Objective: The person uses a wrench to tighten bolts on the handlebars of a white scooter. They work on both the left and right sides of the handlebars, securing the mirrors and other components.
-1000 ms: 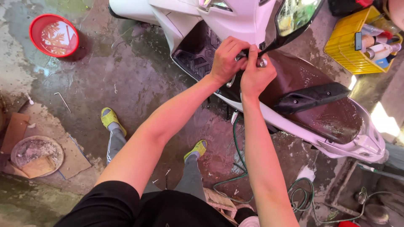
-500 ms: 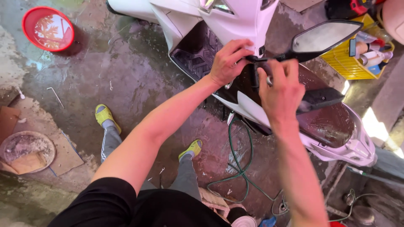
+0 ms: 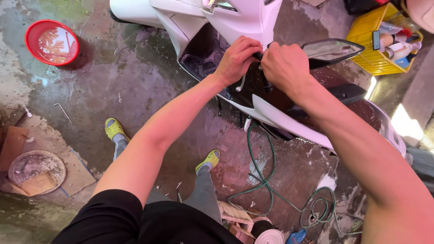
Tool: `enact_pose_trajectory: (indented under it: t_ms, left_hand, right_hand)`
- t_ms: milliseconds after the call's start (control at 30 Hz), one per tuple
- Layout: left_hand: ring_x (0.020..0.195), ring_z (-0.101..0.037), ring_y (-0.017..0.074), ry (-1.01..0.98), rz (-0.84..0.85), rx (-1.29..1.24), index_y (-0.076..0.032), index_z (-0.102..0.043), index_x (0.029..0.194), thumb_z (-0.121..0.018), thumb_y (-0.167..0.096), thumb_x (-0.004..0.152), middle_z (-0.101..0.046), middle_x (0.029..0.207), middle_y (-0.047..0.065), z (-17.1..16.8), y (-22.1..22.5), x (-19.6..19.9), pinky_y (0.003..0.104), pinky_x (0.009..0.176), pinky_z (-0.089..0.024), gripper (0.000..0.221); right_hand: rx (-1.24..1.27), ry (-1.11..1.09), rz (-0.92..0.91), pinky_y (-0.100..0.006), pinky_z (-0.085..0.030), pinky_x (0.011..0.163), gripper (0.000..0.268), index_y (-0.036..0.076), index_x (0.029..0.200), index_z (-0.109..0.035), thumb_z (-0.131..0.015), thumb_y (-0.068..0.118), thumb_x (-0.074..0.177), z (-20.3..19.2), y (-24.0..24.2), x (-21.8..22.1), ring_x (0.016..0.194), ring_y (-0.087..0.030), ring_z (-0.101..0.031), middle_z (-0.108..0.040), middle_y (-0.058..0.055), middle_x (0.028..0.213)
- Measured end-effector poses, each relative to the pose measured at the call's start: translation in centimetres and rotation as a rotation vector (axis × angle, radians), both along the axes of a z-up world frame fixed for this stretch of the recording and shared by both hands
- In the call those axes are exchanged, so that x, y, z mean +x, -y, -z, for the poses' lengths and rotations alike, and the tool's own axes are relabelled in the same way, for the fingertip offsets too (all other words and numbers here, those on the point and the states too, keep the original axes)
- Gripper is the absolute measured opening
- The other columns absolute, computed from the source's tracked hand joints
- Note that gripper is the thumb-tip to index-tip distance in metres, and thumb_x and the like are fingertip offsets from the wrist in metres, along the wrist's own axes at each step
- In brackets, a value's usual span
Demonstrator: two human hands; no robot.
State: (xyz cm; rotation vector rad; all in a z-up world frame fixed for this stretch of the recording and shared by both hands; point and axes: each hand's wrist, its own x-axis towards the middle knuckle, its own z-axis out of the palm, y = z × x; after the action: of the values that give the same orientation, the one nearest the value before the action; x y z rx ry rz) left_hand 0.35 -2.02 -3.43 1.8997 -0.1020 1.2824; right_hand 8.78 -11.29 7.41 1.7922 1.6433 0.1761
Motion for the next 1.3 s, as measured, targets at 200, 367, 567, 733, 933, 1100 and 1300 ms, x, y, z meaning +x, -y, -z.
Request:
enact_pose_trajectory:
  t_ms: [200, 367, 567, 733, 933, 1100, 1300]
  left_hand:
    - [0.081, -0.050, 0.0254, -0.017, -0.018, -0.074, 0.001, -0.056, 0.091, -0.060, 0.010, 0.075, -0.056, 0.094, 0.009, 0.5, 0.3, 0.0, 0.033, 0.074, -0.045, 0.019]
    - [0.083, -0.050, 0.0255, -0.002, -0.006, -0.023, 0.002, -0.055, 0.086, -0.062, 0.008, 0.074, -0.056, 0.092, 0.009, -0.3, -0.1, -0.3, 0.033, 0.075, -0.045, 0.015]
    - [0.080, -0.049, 0.0246, -0.008, 0.051, 0.098, 0.002, -0.057, 0.090, -0.054, 0.012, 0.078, -0.056, 0.095, 0.007, 0.2, -1.1, -0.1, 0.032, 0.071, -0.046, 0.016]
    - [0.082, -0.052, 0.0275, 0.004, 0.045, 0.092, 0.001, -0.057, 0.094, -0.056, -0.003, 0.086, -0.056, 0.095, 0.009, 1.1, -1.3, 0.3, 0.034, 0.077, -0.046, 0.009]
    - [0.084, -0.049, 0.0268, 0.007, 0.100, 0.066, 0.004, -0.055, 0.094, -0.058, 0.001, 0.085, -0.054, 0.096, 0.012, 0.2, -1.4, 0.0, 0.034, 0.078, -0.044, 0.011]
    - [0.088, -0.049, 0.0278, 0.003, 0.099, 0.018, 0.003, -0.053, 0.098, -0.058, 0.003, 0.084, -0.052, 0.101, 0.012, 0.6, -0.6, -0.3, 0.037, 0.080, -0.044, 0.016]
    - [0.086, -0.046, 0.0243, 0.054, 0.066, 0.040, -0.005, -0.058, 0.106, -0.043, -0.028, 0.095, -0.058, 0.096, 0.006, 1.0, -0.2, -0.3, 0.032, 0.083, -0.042, 0.029]
  right_hand:
    - [-0.112, -0.081, 0.071, -0.037, -0.044, 0.046, 0.026, 0.010, 0.076, -0.065, -0.040, 0.010, 0.083, -1.0, -0.8, 0.1, 0.057, -0.029, -0.063, -0.061, -0.007, 0.073]
    - [-0.002, -0.013, -0.031, -0.032, -0.041, 0.039, 0.022, 0.011, 0.074, -0.056, -0.040, 0.011, 0.089, -0.5, 0.1, 0.0, 0.047, -0.023, -0.060, -0.052, -0.002, 0.066]
    - [-0.057, -0.175, 0.301, -0.044, -0.046, 0.048, 0.035, 0.006, 0.079, -0.064, -0.042, 0.029, 0.093, -2.5, -1.0, -2.1, 0.065, -0.042, -0.064, -0.065, -0.014, 0.081]
    - [0.041, -0.386, 0.467, -0.053, -0.046, 0.065, 0.035, 0.005, 0.084, -0.064, -0.037, 0.028, 0.088, -0.7, -0.5, -0.4, 0.074, -0.046, -0.059, -0.059, -0.021, 0.079]
    - [0.699, -1.126, 1.219, -0.025, -0.031, 0.058, 0.038, 0.017, 0.056, -0.050, -0.047, 0.031, 0.091, 2.2, 0.4, -1.4, 0.058, -0.009, -0.041, -0.048, 0.004, 0.058]
    - [1.379, -1.734, 1.638, -0.021, -0.040, 0.046, 0.007, 0.006, 0.079, -0.055, -0.055, 0.010, 0.086, 6.0, 0.5, -1.3, 0.046, -0.010, -0.048, -0.053, -0.003, 0.056]
    - [1.563, -1.719, 1.914, -0.020, -0.020, 0.029, 0.030, 0.018, 0.063, -0.042, -0.054, 0.019, 0.090, 6.7, 0.2, -2.6, 0.032, -0.004, -0.027, -0.027, 0.006, 0.043]
